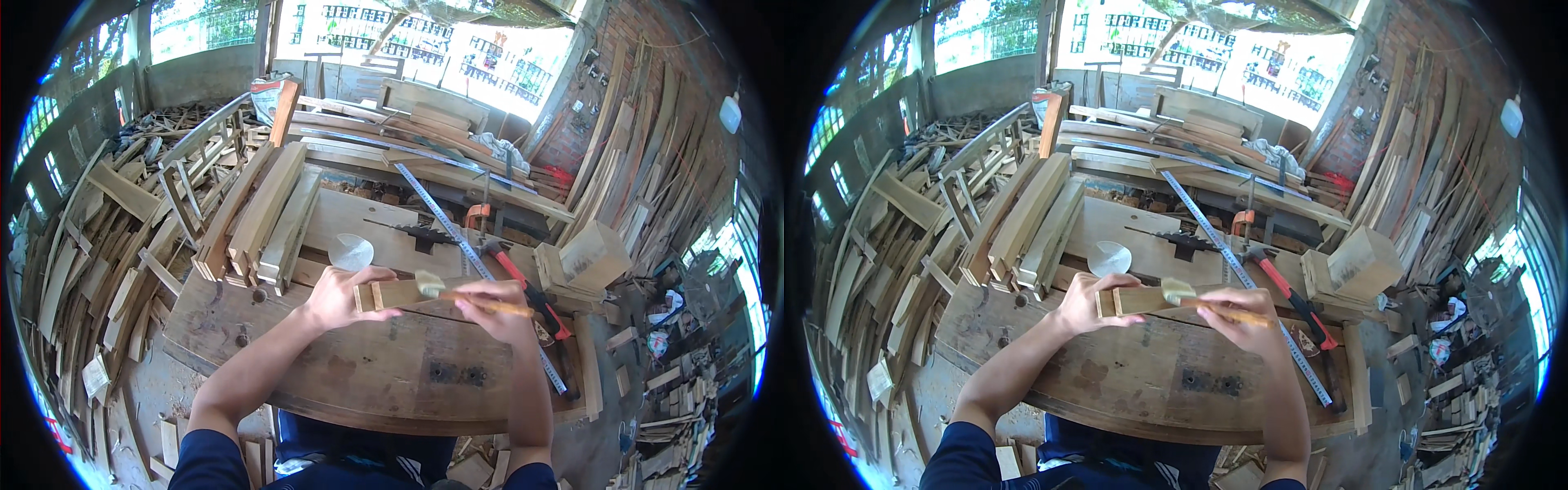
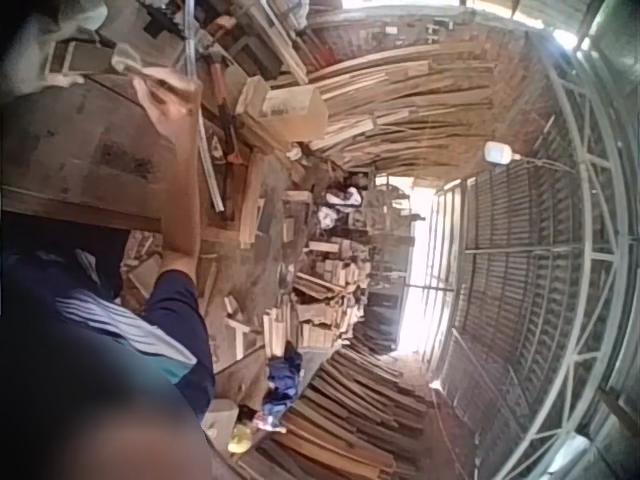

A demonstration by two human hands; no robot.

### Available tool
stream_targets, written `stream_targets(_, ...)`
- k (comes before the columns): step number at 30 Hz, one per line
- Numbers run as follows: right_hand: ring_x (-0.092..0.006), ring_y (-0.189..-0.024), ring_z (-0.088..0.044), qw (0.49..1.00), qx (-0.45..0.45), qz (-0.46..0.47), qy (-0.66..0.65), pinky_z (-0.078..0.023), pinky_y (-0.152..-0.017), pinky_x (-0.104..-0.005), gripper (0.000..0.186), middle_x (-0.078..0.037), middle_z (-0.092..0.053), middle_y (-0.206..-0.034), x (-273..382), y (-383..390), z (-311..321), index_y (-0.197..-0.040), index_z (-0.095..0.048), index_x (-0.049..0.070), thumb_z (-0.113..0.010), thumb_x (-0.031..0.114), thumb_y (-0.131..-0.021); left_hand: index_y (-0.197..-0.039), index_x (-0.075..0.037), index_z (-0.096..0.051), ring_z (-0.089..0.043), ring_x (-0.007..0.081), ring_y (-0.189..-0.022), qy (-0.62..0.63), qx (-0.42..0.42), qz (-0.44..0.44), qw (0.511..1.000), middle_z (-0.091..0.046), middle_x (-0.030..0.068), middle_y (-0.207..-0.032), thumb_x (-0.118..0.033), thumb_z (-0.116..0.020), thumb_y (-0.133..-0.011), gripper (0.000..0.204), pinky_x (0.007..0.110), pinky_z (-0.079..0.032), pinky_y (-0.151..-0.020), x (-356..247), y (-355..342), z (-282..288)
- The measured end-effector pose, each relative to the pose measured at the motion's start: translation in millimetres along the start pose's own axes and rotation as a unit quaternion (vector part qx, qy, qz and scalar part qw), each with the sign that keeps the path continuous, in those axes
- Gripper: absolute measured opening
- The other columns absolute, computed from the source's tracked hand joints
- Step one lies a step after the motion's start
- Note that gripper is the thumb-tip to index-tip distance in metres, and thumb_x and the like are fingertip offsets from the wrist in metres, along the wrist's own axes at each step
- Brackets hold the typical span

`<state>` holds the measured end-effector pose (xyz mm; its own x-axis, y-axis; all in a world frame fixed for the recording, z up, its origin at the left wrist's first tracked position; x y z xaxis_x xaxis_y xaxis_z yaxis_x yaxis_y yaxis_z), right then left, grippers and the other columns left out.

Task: Sanding a piece of wood and then applying a liquid finish using a brush.

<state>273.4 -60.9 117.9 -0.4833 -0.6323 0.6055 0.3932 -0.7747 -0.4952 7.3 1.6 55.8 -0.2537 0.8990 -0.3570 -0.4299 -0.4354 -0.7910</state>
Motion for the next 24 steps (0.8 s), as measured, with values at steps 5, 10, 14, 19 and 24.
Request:
stream_targets(5,-0.0133,-0.076,-0.072,0.975,-0.018,-0.097,-0.199,-0.055,-0.062,-0.0237,0.017,-0.011,-0.076,-0.094,-42.8,27.1,11.2,-0.111,-0.075,-0.006,-0.075,0.000,-0.095,-0.116,-0.007,-0.071,-0.078,0.0222,-0.071,-0.021,0.053,0.026,0.998,-0.080,0.0063,-0.092,-0.046,-0.093,-0.078,0.059,0.032,-0.063,-0.066,2.0,-2.0,-4.2)
stream_targets(10,-0.0116,-0.080,-0.069,0.951,-0.150,-0.134,-0.234,-0.050,-0.058,-0.0223,0.018,-0.008,-0.070,-0.093,-68.9,31.0,-1.9,-0.118,-0.067,-0.006,-0.060,0.005,-0.106,-0.113,-0.005,-0.073,-0.079,0.0226,-0.074,0.003,0.064,0.021,0.998,-0.081,0.0072,-0.097,-0.042,-0.095,-0.077,0.056,0.032,-0.064,-0.069,-3.5,-4.0,-1.4)
stream_targets(14,-0.0094,-0.067,-0.063,0.949,-0.169,-0.132,-0.231,-0.045,-0.055,-0.0207,0.018,-0.005,-0.067,-0.083,-64.8,38.3,-13.6,-0.112,-0.068,-0.005,-0.057,0.009,-0.108,-0.112,-0.005,-0.074,-0.080,0.0248,-0.081,0.012,0.073,-0.002,0.997,-0.081,0.0097,-0.104,-0.040,-0.095,-0.076,0.055,0.033,-0.065,-0.075,-10.7,-3.2,-4.7)
stream_targets(19,-0.0085,-0.061,-0.060,0.936,-0.184,-0.099,-0.283,-0.042,-0.052,-0.0207,0.019,-0.005,-0.064,-0.078,-52.7,39.8,-10.7,-0.107,-0.067,-0.004,-0.056,0.011,-0.108,-0.112,-0.005,-0.074,-0.080,0.0247,-0.081,0.011,0.078,0.005,0.997,-0.081,0.0091,-0.104,-0.040,-0.095,-0.076,0.055,0.033,-0.065,-0.074,-11.1,-4.0,-3.9)
stream_targets(24,-0.0059,-0.056,-0.056,0.939,-0.257,-0.123,-0.191,-0.040,-0.049,-0.0201,0.018,-0.005,-0.064,-0.077,-54.4,38.6,-14.2,-0.102,-0.066,-0.004,-0.056,0.010,-0.107,-0.113,-0.004,-0.074,-0.080,0.0244,-0.081,0.012,0.070,-0.007,0.997,-0.081,0.0091,-0.104,-0.039,-0.095,-0.076,0.055,0.033,-0.065,-0.074,-10.8,-3.2,-4.4)
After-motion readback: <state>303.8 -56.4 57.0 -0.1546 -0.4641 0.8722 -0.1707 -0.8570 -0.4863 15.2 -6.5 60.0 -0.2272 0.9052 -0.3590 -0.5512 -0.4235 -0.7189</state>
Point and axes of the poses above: each hand's wrist, its own y-axis away from the middle knuckle, its own z-axis out of the back of the hand, x = y × z, the point moved 5 cm from there along -y, towards the middle knuckle
